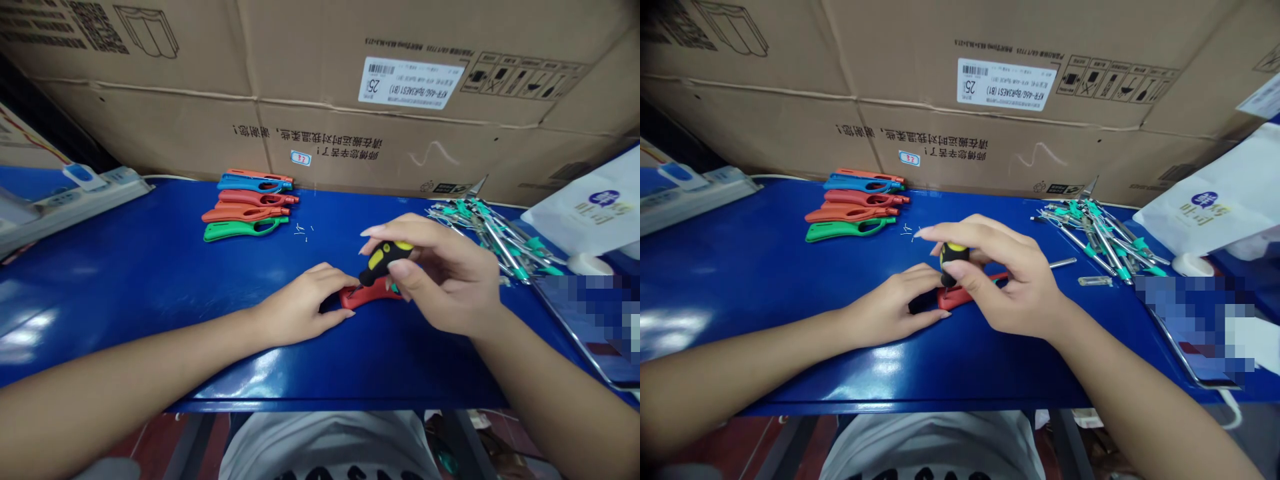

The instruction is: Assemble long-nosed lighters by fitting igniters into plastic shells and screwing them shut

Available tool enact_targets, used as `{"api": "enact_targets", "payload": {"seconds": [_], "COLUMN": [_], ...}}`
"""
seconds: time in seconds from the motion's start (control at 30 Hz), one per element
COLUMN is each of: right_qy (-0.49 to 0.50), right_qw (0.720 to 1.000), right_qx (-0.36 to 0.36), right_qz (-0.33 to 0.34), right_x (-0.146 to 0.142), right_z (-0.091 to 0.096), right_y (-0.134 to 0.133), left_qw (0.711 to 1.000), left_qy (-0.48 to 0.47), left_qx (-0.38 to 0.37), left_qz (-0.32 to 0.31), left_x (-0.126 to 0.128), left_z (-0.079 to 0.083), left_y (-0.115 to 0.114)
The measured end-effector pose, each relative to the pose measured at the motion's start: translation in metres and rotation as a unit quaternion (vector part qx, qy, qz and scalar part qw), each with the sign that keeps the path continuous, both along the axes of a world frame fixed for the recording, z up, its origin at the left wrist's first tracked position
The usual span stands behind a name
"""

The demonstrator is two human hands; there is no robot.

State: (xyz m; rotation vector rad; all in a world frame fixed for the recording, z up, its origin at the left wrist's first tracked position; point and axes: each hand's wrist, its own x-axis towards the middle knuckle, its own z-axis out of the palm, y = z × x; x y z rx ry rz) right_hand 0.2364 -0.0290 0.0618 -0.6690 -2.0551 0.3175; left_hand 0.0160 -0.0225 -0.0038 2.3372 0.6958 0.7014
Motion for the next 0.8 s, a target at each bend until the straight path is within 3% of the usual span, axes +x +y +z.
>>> {"api": "enact_targets", "payload": {"seconds": [0.1,0.13,0.27,0.3,0.43,0.47,0.63,0.67,0.8], "right_qy": [-0.022,-0.033,-0.017,-0.009,-0.028,-0.039,-0.004,0.009,-0.014], "right_qw": [0.991,0.990,1.000,1.000,0.988,0.987,0.998,0.999,0.988], "right_qx": [0.120,0.127,-0.010,-0.015,0.140,0.148,-0.052,-0.041,0.146], "right_qz": [-0.054,-0.059,0.003,0.005,-0.060,-0.057,0.028,0.018,-0.054], "right_x": [0.0010,0.0014,0.0015,0.0011,0.0005,0.0005,-0.0021,-0.0028,-0.0027], "right_z": [0.0016,0.0020,0.0023,0.0022,0.0023,0.0019,-0.0039,-0.0046,-0.0036], "right_y": [0.0003,0.0003,-0.0007,-0.0006,0.0009,0.0010,-0.0001,0.0002,0.0027], "left_qw": [1.000,1.000,1.000,1.000,1.000,1.000,1.000,1.000,1.000], "left_qy": [0.005,0.007,0.009,0.007,0.005,0.006,0.008,0.008,0.002], "left_qx": [-0.003,-0.003,-0.002,-0.001,0.005,0.005,0.001,0.003,0.004], "left_qz": [0.002,0.003,0.003,0.002,-0.002,-0.002,0.005,0.004,-0.001], "left_x": [-0.0003,-0.0003,-0.0002,-0.0001,-0.0001,-0.0002,-0.0002,-0.0002,-0.0001], "left_z": [0.0002,0.0002,-0.0004,-0.0005,-0.0015,-0.0020,-0.0038,-0.0038,-0.0032], "left_y": [0.0002,0.0003,0.0007,0.0007,0.0008,0.0008,0.0013,0.0013,0.0009]}}
